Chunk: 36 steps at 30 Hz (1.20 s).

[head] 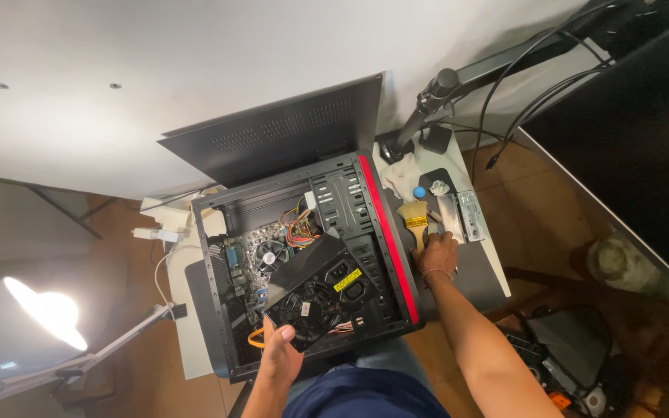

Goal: The person removes a black component from an open desktop computer case and brushes dust off it with a large brush, then uses a smaller yellow brush to clean the heatsink and fan area inside the case.

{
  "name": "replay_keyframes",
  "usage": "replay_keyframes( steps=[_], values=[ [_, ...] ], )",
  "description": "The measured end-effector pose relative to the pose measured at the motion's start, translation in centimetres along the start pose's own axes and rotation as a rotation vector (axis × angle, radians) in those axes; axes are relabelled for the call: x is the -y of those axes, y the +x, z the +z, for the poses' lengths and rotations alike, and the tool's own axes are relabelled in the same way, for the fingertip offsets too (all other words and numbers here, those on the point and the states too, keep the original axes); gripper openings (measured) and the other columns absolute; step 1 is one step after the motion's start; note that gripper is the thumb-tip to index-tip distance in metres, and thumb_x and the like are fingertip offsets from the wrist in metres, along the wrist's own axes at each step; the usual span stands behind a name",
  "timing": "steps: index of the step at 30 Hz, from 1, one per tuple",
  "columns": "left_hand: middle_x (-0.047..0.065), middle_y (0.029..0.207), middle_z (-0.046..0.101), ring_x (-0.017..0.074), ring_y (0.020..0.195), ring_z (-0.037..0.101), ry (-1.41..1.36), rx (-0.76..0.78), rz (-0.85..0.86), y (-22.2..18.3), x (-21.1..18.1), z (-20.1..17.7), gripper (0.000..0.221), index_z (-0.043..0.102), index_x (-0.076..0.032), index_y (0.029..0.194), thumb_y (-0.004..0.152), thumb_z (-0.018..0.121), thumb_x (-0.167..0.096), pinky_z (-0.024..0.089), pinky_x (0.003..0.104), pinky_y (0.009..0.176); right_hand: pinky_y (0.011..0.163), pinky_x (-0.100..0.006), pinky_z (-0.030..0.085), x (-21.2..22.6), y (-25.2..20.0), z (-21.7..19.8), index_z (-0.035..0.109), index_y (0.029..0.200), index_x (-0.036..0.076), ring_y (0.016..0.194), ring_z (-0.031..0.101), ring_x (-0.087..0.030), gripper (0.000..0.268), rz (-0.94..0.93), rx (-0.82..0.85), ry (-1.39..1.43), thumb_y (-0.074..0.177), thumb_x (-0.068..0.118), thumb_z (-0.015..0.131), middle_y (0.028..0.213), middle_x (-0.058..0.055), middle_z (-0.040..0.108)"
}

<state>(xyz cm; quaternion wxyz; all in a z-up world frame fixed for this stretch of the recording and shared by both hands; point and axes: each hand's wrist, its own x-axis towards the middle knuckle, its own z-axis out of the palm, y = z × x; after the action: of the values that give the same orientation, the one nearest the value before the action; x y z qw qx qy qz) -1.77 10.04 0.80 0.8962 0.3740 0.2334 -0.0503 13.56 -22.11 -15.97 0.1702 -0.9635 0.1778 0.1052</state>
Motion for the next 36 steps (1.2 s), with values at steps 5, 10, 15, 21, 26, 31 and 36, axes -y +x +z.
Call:
replay_keyframes(
  steps=[5,10,15,21,26,31,36],
  values=[
    [0.017,0.137,0.054,0.036,0.126,0.056,-0.034,-0.002,0.033,0.3,1.0,0.5,0.095,0.035,-0.006,0.149,0.066,0.076,-0.026,0.048,0.055,0.105,0.095,-0.047,0.049,-0.9,0.8,1.2,0.07,0.106,0.009,0.117,0.055,-0.036,0.048,0.009,-0.035,-0.098,0.075,0.042,0.085,0.122,-0.015,0.059],
    [0.016,0.139,0.054,0.0359,0.127,0.056,-0.07,0.018,0.114,0.8,2.0,1.0,0.093,0.034,-0.007,0.151,0.068,0.074,-0.022,0.047,0.055,0.106,0.083,-0.055,0.052,-1.2,0.4,-1.0,0.068,0.113,0.01,0.096,0.066,-0.046,0.037,0.101,0.003,0.24,0.089,0.037,0.077,0.1,-0.025,0.071],
    [0.016,0.141,0.053,0.0339,0.129,0.054,0.003,-0.026,0.222,0.7,1.9,4.3,0.095,0.034,-0.004,0.154,0.068,0.073,-0.017,0.045,0.052,0.108,0.066,-0.042,0.055,-0.3,-1.8,-8.2,0.074,0.1,0.008,0.072,0.073,-0.029,0.022,-0.15,-0.228,0.594,0.091,0.028,0.076,0.08,-0.016,0.073],
    [0.009,0.145,0.049,0.0253,0.135,0.049,0.017,-0.094,0.296,1.2,3.7,6.0,0.097,0.033,-0.007,0.154,0.067,0.075,-0.013,0.037,0.04,0.114,0.064,-0.028,0.048,1.9,-5.5,-19.3,0.065,0.109,0.001,0.073,0.057,-0.013,0.021,-0.398,-0.282,1.013,0.099,0.018,0.072,0.09,-0.009,0.065],
    [0.012,0.141,0.05,0.0261,0.129,0.053,-0.062,-0.133,0.28,1.7,5.6,7.9,0.103,0.028,-0.012,0.156,0.066,0.078,-0.008,0.043,0.04,0.11,0.069,-0.028,0.051,3.2,-8.3,-24.2,0.047,0.123,0.003,0.076,0.06,-0.014,0.015,-0.655,-0.046,1.353,0.111,0.009,0.051,0.103,-0.014,0.066],
    [0.007,0.128,0.054,0.023,0.113,0.057,-0.017,-0.232,0.249,0.8,5.5,9.7,0.119,0.018,-0.03,0.158,0.06,0.08,-0.003,0.048,0.039,0.099,0.065,-0.029,0.052,7.2,-11.8,-24.9,0.04,0.128,0.004,0.072,0.062,-0.016,0.018,-0.708,0.195,1.493,0.11,0.006,0.044,0.104,-0.019,0.069],
    [0.004,0.103,0.045,0.0172,0.082,0.047,0.019,-0.208,0.234,1.5,6.6,8.3,0.119,0.027,-0.031,0.166,0.064,0.084,-0.005,0.042,0.029,0.063,0.061,-0.024,0.051,8.7,-12.4,-23.4,0.039,0.123,0.003,0.067,0.06,-0.011,0.018,-0.812,0.228,1.264,0.107,0.007,0.045,0.115,-0.021,0.073]
  ],
)
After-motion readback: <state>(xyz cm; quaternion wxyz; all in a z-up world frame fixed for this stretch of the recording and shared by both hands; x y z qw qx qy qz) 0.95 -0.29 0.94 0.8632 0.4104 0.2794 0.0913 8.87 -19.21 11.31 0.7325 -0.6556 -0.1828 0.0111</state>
